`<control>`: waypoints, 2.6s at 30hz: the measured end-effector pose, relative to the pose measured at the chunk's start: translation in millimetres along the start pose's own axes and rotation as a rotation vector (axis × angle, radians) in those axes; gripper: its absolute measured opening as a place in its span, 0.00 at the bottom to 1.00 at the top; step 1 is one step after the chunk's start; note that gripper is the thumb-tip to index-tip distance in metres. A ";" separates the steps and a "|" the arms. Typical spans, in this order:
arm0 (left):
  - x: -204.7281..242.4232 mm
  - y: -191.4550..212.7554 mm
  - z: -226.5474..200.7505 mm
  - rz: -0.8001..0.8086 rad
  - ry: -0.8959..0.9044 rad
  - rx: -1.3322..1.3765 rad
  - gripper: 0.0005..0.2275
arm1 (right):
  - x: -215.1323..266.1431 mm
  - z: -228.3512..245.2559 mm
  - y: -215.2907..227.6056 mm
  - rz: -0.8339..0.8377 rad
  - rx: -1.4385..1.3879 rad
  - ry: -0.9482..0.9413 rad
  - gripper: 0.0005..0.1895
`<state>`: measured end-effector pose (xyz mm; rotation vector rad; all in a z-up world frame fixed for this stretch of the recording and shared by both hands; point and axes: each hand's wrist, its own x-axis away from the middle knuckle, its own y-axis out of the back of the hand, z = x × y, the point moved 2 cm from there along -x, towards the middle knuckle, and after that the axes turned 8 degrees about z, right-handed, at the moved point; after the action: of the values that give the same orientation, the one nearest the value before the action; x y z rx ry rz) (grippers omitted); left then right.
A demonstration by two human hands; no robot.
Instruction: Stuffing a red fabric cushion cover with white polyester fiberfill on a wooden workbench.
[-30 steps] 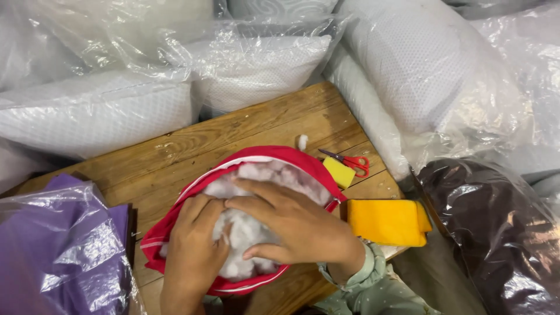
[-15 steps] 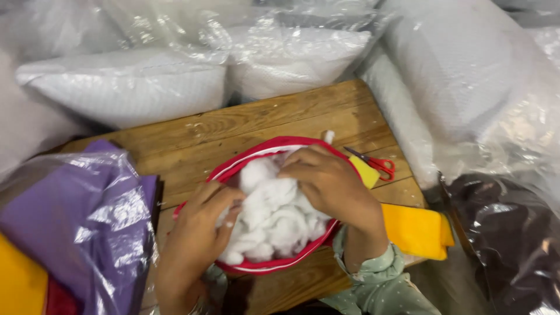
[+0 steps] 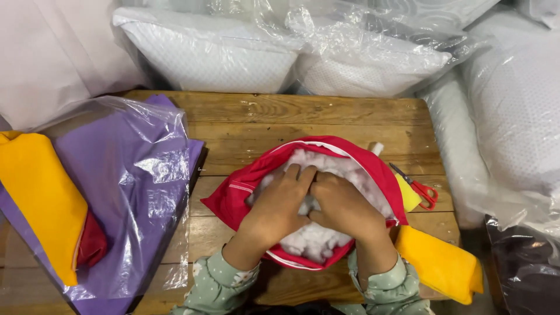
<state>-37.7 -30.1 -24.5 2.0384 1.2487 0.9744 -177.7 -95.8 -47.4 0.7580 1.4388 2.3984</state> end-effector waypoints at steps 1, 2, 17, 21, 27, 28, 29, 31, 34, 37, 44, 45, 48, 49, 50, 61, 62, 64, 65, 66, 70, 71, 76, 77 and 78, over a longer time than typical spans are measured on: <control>-2.5 1.8 4.9 0.004 -0.001 0.002 0.43 | 2.8 1.4 8.3 0.002 -0.003 -0.003 0.15; -5.3 3.4 10.3 0.011 0.005 -0.008 0.37 | 5.3 2.8 16.6 -0.003 0.007 0.004 0.13; 56.4 60.0 -7.2 -0.241 -0.343 0.169 0.28 | 75.5 2.0 74.8 -0.493 -0.094 0.051 0.29; 26.2 12.5 -8.6 -0.198 -0.336 -0.026 0.28 | 72.2 37.9 72.9 -0.417 -0.043 0.154 0.34; 5.4 14.8 6.2 -0.260 -0.232 -0.134 0.18 | 29.0 24.1 49.6 -0.171 -0.014 0.005 0.42; 13.6 23.5 11.0 -0.265 -0.233 -0.135 0.18 | 25.6 10.3 43.4 -0.173 -0.009 0.006 0.42; 21.6 31.4 16.5 -0.243 -0.209 -0.072 0.21 | 23.8 -2.2 35.2 -0.169 0.038 0.027 0.32; 32.8 42.1 26.7 -0.219 -0.195 -0.016 0.24 | 28.8 -12.2 36.2 -0.173 0.086 0.039 0.23; 41.4 50.9 37.6 -0.258 -0.187 0.121 0.19 | 47.2 -20.4 51.9 -0.255 -0.037 0.000 0.27; 44.3 56.0 30.6 -0.279 -0.150 0.163 0.20 | 64.3 -31.6 57.4 -0.400 0.008 -0.012 0.26; 32.6 39.7 -3.5 -0.312 -0.537 0.204 0.14 | 69.8 29.3 67.5 -0.499 -0.078 0.193 0.33; 31.4 38.6 -8.6 -0.337 -0.622 0.222 0.12 | 64.1 28.5 61.1 -0.486 -0.025 0.185 0.34; 20.6 25.4 0.7 -0.339 -0.589 0.171 0.11 | 49.1 -0.5 48.3 -0.439 -0.095 0.278 0.14; 21.2 27.6 3.9 -0.340 -0.592 0.167 0.11 | 52.3 -0.6 51.8 -0.443 -0.092 0.278 0.14; 21.5 29.4 7.2 -0.305 -0.593 0.198 0.10 | 55.5 -0.4 55.1 -0.432 -0.121 0.298 0.08; 38.1 45.0 8.0 -0.243 -0.476 0.231 0.13 | 85.2 -8.0 76.5 -0.487 -0.220 0.268 0.05; 40.3 46.4 3.0 -0.284 -0.508 0.206 0.13 | 84.2 -2.0 78.5 -0.494 -0.248 0.286 0.01; 40.3 45.3 -7.2 -0.327 -0.544 0.182 0.15 | 79.6 1.8 75.0 -0.501 -0.271 0.304 0.04; 39.2 43.5 -12.0 -0.351 -0.552 0.218 0.16 | 75.8 0.4 68.3 -0.483 -0.284 0.309 0.04; 37.9 41.7 -16.5 -0.374 -0.560 0.254 0.17 | 71.8 -1.0 61.4 -0.465 -0.297 0.314 0.06; 20.2 19.3 -4.8 -0.340 -0.527 0.172 0.10 | 59.4 10.5 62.1 -0.518 -0.281 0.428 0.06; 20.8 20.7 -4.1 -0.322 -0.541 0.178 0.09 | 58.9 8.1 61.0 -0.522 -0.264 0.454 0.10; 29.8 28.8 10.8 -0.318 -0.536 0.200 0.08 | 70.8 -1.3 70.0 -0.541 -0.294 0.480 0.16; 32.2 31.1 15.2 -0.337 -0.525 0.195 0.08 | 74.6 -2.1 75.6 -0.570 -0.281 0.464 0.17; 34.9 33.5 19.4 -0.356 -0.513 0.191 0.09 | 78.7 -2.6 81.3 -0.600 -0.269 0.447 0.18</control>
<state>5.5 -14.0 -0.2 1.9359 1.3774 0.1548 -240.4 -101.3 46.7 -0.2659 1.2049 2.2615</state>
